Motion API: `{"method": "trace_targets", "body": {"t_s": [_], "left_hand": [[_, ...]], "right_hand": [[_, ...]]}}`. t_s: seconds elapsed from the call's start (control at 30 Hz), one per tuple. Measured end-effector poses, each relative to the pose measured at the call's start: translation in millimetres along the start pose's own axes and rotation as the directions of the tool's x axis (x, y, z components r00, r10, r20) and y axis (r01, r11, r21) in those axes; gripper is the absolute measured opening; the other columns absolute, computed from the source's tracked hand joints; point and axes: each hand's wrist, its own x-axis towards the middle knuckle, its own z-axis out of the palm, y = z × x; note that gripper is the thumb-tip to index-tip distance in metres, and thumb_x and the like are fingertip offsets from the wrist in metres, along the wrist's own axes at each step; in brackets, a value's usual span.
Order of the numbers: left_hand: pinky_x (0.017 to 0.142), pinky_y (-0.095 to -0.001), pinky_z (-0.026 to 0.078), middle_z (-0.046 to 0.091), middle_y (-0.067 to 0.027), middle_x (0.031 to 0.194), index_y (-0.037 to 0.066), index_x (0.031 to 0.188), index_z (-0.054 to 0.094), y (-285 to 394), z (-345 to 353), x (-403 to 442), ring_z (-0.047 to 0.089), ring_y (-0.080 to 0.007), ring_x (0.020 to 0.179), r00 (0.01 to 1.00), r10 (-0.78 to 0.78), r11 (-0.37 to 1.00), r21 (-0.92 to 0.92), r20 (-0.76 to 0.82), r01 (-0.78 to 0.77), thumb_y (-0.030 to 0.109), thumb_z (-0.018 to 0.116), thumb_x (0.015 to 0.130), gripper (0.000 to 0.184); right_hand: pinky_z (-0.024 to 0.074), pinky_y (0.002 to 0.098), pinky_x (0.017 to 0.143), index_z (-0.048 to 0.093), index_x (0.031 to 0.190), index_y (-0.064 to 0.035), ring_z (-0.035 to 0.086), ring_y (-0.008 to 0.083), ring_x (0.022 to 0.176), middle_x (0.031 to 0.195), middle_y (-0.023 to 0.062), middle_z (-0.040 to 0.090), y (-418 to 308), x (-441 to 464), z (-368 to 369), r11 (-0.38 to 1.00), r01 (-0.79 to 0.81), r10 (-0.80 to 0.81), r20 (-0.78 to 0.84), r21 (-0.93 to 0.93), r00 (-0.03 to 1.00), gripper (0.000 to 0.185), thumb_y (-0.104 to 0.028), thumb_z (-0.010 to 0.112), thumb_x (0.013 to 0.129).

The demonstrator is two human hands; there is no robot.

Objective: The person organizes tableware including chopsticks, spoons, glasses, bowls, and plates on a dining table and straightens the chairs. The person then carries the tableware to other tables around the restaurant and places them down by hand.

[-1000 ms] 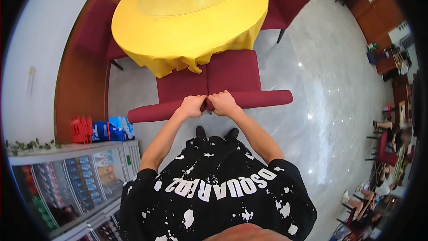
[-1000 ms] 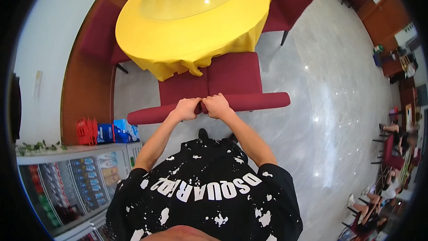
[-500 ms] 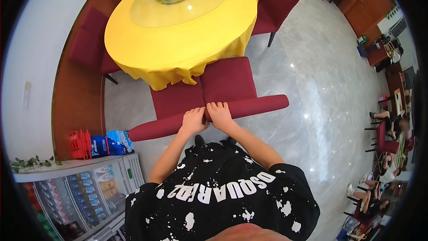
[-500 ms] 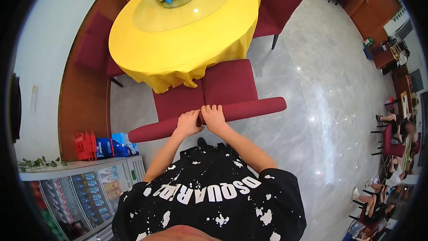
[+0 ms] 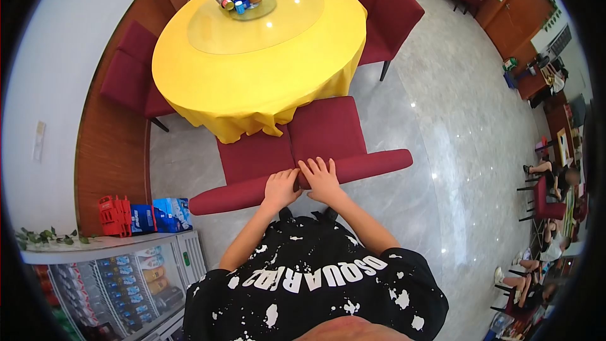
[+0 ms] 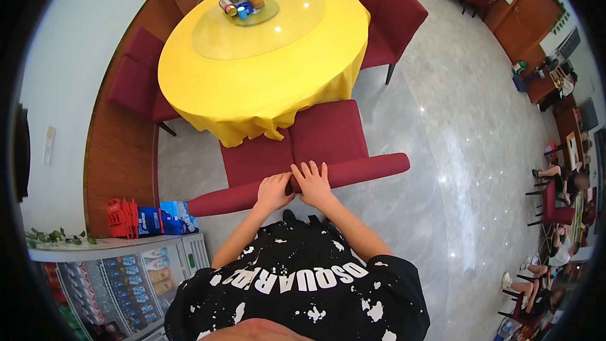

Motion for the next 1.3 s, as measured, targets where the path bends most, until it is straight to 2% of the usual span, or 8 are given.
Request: {"method": "trace_targets", "body": {"t_s": [0.07, 0.23, 0.37, 0.4, 0.67, 1.07, 1.17, 1.3], "left_hand": [[0.094, -0.0409, 0.047, 0.067, -0.0092, 0.119, 0.009, 0.126, 0.06, 6.1, -4.2, -9.3, 0.063, -0.0265, 0.109, 0.995, -0.037, 0.997, 0.071, -0.098, 0.044, 0.036, 0.079, 0.071, 0.064], [0.092, -0.0402, 0.046, 0.067, -0.0103, 0.118, 0.008, 0.123, 0.062, 10.3, -8.1, -12.8, 0.063, -0.0266, 0.105, 0.98, -0.046, 0.993, 0.096, -0.192, 0.065, 0.039, 0.078, 0.072, 0.061], [0.086, -0.0397, 0.047, 0.068, -0.0105, 0.11, 0.005, 0.118, 0.063, -1.6, 1.8, -10.9, 0.064, -0.0254, 0.098, 0.973, 0.013, 0.997, 0.079, -0.231, 0.006, 0.039, 0.077, 0.07, 0.06], [0.086, -0.0395, 0.047, 0.068, -0.0105, 0.11, 0.005, 0.117, 0.064, -2.0, 3.0, -10.9, 0.064, -0.0253, 0.097, 0.972, 0.013, 0.998, 0.061, -0.234, 0.001, 0.038, 0.077, 0.07, 0.06], [0.083, -0.0386, 0.049, 0.071, -0.012, 0.102, 0.002, 0.114, 0.065, -12.1, 12.5, -9.4, 0.067, -0.0269, 0.091, 0.962, 0.089, 0.996, 0.031, -0.257, -0.083, 0.033, 0.079, 0.067, 0.058], [0.086, -0.0399, 0.05, 0.071, -0.0112, 0.106, 0.003, 0.113, 0.065, -12.8, 3.3, -9.4, 0.067, -0.0267, 0.095, 0.967, 0.09, 0.996, 0.036, -0.236, -0.084, 0.031, 0.079, 0.066, 0.057], [0.087, -0.04, 0.05, 0.071, -0.0109, 0.107, 0.003, 0.113, 0.065, -9.4, 0.7, -11.2, 0.067, -0.0268, 0.097, 0.974, 0.083, 0.996, 0.05, -0.21, -0.074, 0.033, 0.079, 0.067, 0.057], [0.088, -0.0404, 0.05, 0.07, -0.0116, 0.108, 0.004, 0.115, 0.064, -1.6, -6.2, -9.4, 0.067, -0.0275, 0.099, 0.979, 0.077, 0.996, 0.052, -0.191, -0.068, 0.039, 0.08, 0.069, 0.06]], "right_hand": [[0.0252, 0.0652, 0.111, 0.036, 0.151, -0.0158, 0.039, 0.0356, 0.137, 0.144, 0.0135, 0.047, 7.9, -6.8, -12.1, 0.999, -0.036, 0.035, 0.059, 0.006, 0.998, 0.108, -0.029, 0.089, 0.057], [0.0306, 0.0658, 0.107, 0.029, 0.155, -0.0152, 0.04, 0.0349, 0.137, 0.147, 0.0122, 0.046, 25.9, -6.5, -20.1, 0.998, -0.056, 0.052, 0.104, 0.028, 0.993, 0.119, -0.031, 0.092, 0.055], [0.0428, 0.0478, 0.093, 0.056, 0.129, -0.0103, 0.059, 0.0274, 0.109, 0.116, 0.0077, 0.064, 29.7, 6.1, 21.3, 1.0, 0.026, -0.026, 0.032, -0.014, 0.999, 0.079, -0.032, 0.085, 0.06], [0.0431, 0.043, 0.084, 0.061, 0.112, -0.0113, 0.061, 0.0252, 0.092, 0.096, 0.0048, 0.064, 29.4, 5.7, 20.8, 0.997, 0.08, -0.08, -0.178, -0.008, 0.981, 0.06, -0.027, 0.083, 0.059], [0.0435, 0.0392, 0.078, 0.059, 0.092, -0.0123, 0.063, 0.0247, 0.083, 0.085, 0.0037, 0.062, 39.6, 6.4, 32.6, 0.985, 0.169, -0.166, -0.083, 0.039, 0.983, 0.038, -0.027, 0.078, 0.063], [0.0435, 0.04, 0.08, 0.062, 0.097, -0.0115, 0.062, 0.0247, 0.088, 0.091, 0.0046, 0.063, 28.0, 8.1, 39.6, 0.989, 0.129, -0.122, -0.091, 0.075, 0.988, 0.039, -0.021, 0.078, 0.063], [0.0423, 0.0444, 0.093, 0.061, 0.117, -0.0097, 0.059, 0.027, 0.107, 0.107, 0.0075, 0.062, 24.4, 3.5, 36.2, 0.993, 0.072, -0.067, -0.047, 0.093, 0.997, 0.06, -0.024, 0.081, 0.062], [0.0324, 0.0531, 0.109, 0.06, 0.126, -0.0103, 0.045, 0.036, 0.13, 0.131, 0.0163, 0.055, 5.1, -11.9, 24.2, 0.986, -0.141, 0.157, -0.194, 0.092, 0.968, 0.069, -0.028, 0.081, 0.063]]}}
